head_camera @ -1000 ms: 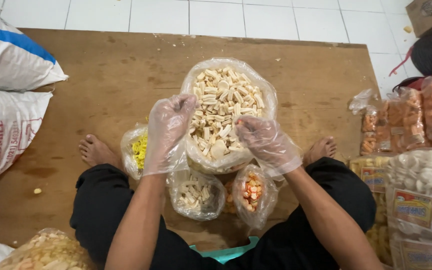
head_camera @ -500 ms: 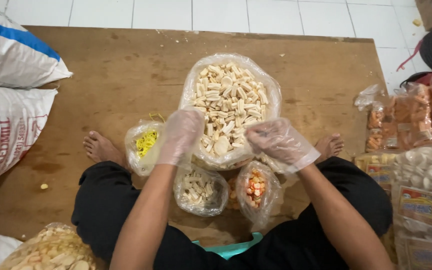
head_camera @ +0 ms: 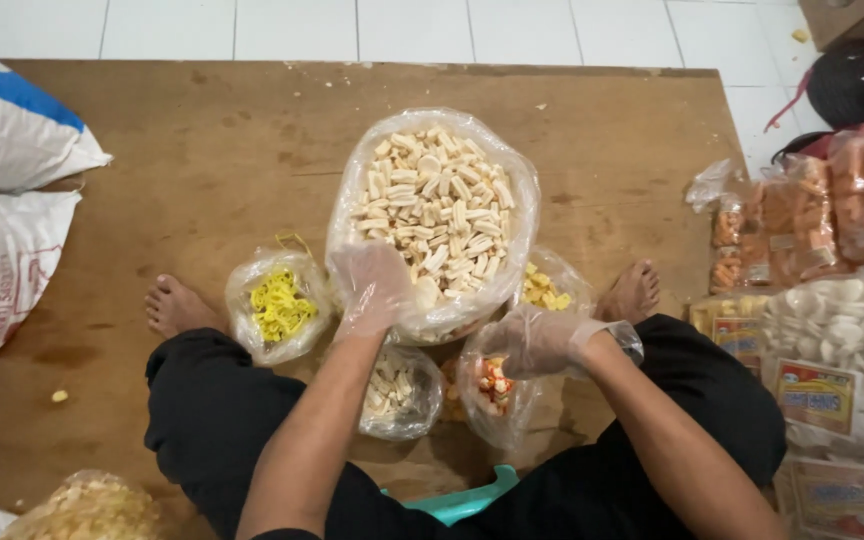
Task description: Sorting various snack items from a large central bag into smaller plastic bags by hand.
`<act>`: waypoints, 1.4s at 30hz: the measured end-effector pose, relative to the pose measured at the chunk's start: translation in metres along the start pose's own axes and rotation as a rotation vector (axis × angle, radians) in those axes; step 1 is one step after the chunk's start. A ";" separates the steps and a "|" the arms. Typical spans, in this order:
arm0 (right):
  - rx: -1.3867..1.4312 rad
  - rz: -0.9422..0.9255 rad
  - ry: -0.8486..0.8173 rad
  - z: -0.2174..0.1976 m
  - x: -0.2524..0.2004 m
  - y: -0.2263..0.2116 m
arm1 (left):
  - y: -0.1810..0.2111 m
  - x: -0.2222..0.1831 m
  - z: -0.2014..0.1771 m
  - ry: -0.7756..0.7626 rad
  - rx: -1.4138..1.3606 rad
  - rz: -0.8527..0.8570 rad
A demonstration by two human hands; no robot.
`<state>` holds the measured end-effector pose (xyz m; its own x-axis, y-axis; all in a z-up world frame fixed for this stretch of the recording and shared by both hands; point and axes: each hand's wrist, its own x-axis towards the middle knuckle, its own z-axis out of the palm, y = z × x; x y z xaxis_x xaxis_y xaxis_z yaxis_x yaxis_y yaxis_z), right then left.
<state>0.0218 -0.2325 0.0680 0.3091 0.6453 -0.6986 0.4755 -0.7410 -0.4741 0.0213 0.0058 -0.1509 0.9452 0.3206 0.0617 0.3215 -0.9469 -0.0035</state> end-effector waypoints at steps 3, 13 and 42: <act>0.005 0.075 0.003 -0.009 -0.012 -0.012 | 0.008 -0.001 -0.010 -0.048 -0.155 -0.017; 0.003 -0.083 0.016 0.002 -0.008 0.008 | 0.038 0.009 0.097 0.047 -0.253 -0.242; 0.108 -0.262 0.250 -0.052 0.000 -0.038 | 0.003 0.029 0.012 -0.078 -0.219 -0.081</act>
<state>0.0466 -0.1949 0.1140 0.3864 0.8312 -0.3998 0.4796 -0.5513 -0.6827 0.0499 0.0124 -0.1607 0.9212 0.3883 -0.0240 0.3841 -0.8979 0.2150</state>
